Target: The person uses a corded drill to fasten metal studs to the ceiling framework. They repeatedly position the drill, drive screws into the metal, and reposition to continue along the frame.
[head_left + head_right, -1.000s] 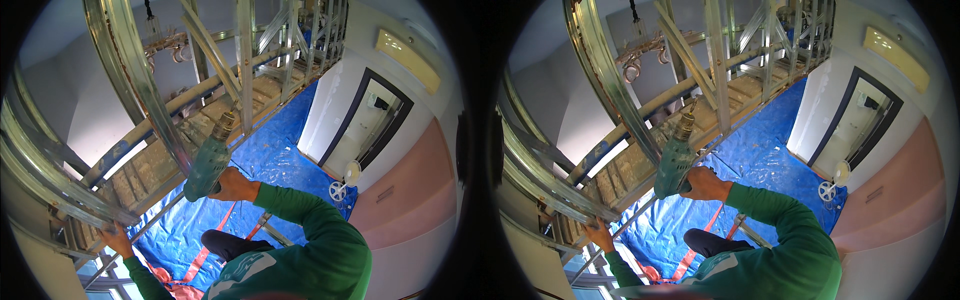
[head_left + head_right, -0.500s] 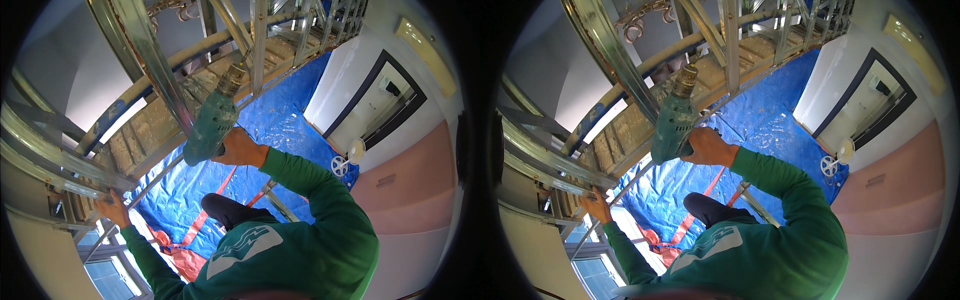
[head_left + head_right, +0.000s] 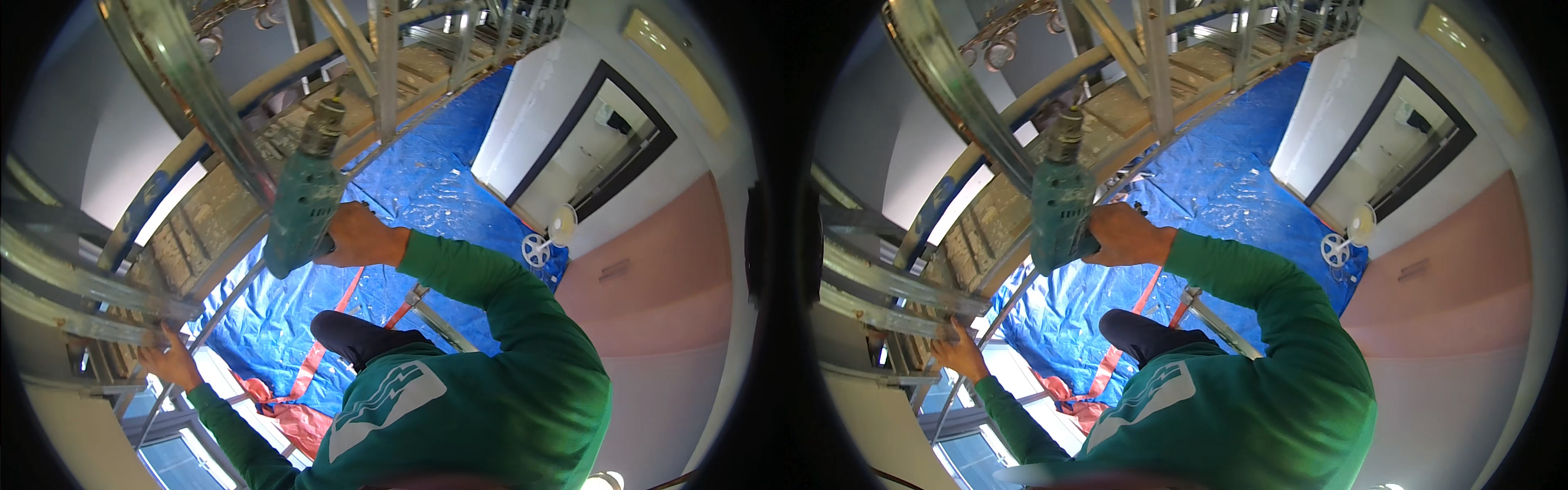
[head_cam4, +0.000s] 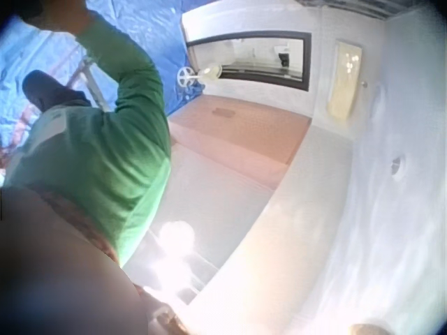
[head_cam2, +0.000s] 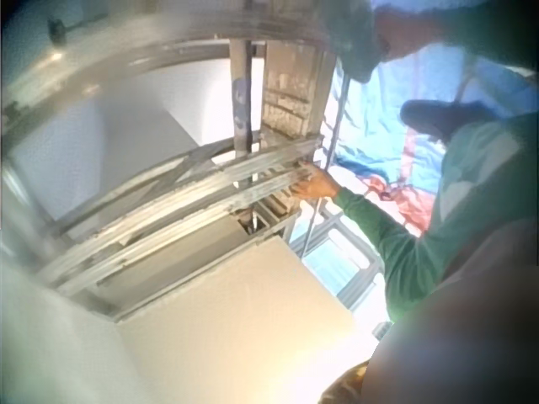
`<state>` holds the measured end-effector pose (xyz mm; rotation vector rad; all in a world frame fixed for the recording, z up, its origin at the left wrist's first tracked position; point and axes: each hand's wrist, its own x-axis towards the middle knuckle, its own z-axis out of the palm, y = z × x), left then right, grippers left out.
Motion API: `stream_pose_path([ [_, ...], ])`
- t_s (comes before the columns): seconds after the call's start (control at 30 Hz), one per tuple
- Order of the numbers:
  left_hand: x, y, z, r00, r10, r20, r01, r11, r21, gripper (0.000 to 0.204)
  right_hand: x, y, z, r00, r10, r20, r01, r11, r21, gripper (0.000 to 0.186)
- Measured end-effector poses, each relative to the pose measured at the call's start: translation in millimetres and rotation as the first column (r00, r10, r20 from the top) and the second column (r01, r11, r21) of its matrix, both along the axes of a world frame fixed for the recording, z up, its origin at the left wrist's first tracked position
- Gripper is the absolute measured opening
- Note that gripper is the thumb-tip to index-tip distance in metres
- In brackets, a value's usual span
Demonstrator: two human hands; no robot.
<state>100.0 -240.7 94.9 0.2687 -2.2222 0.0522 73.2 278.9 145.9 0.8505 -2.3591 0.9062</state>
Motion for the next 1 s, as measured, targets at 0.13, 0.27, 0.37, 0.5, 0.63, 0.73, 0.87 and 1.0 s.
stream_pose_path([
  [0.13,7,5,-1,0.998,0.038,-0.058,-0.035,0.998,0.056,0.074,2,0,2,1.0,0.004,-0.026,-0.004,1.0,0.015,0.04],
  [0.27,1,1,0,0.99,0.067,-0.121,-0.066,0.998,0.015,0.086,0,-1,-3,0.999,-0.001,-0.049,0.001,1.0,0.016,0.042],
  [0.37,-11,-2,-1,0.957,-0.126,-0.262,0.146,0.988,0.059,0.104,0,-1,-3,0.998,0.025,-0.052,-0.026,0.999,-0.022,0.042],
  [0.5,-27,-8,-8,0.961,-0.162,-0.222,0.222,0.934,0.28,0.105,0,0,0,0.998,0.051,-0.024,-0.051,0.999,-0.003,0.041],
  [0.63,-32,-15,-19,0.989,-0.069,-0.13,0.121,0.882,0.455,0.102,2,0,0,0.997,0.032,0.065,-0.034,0.999,0.027,0.039],
  [0.73,-30,-16,-18,0.993,-0.084,-0.088,0.119,0.826,0.551,0.087,-1,1,0,0.998,0.056,-0.027,-0.055,0.997,0.05,0.038],
  [0.87,-28,-10,-17,0.996,-0.039,-0.079,0.074,0.859,0.507,0.089,1,2,3,0.995,0.079,0.059,-0.077,0.996,-0.04,0.038],
  [1.0,-30,-7,-21,0.998,-0.022,-0.058,0.051,0.829,0.557,0.091,3,2,5,0.994,0.088,0.067,-0.083,0.994,-0.078,0.041],
])
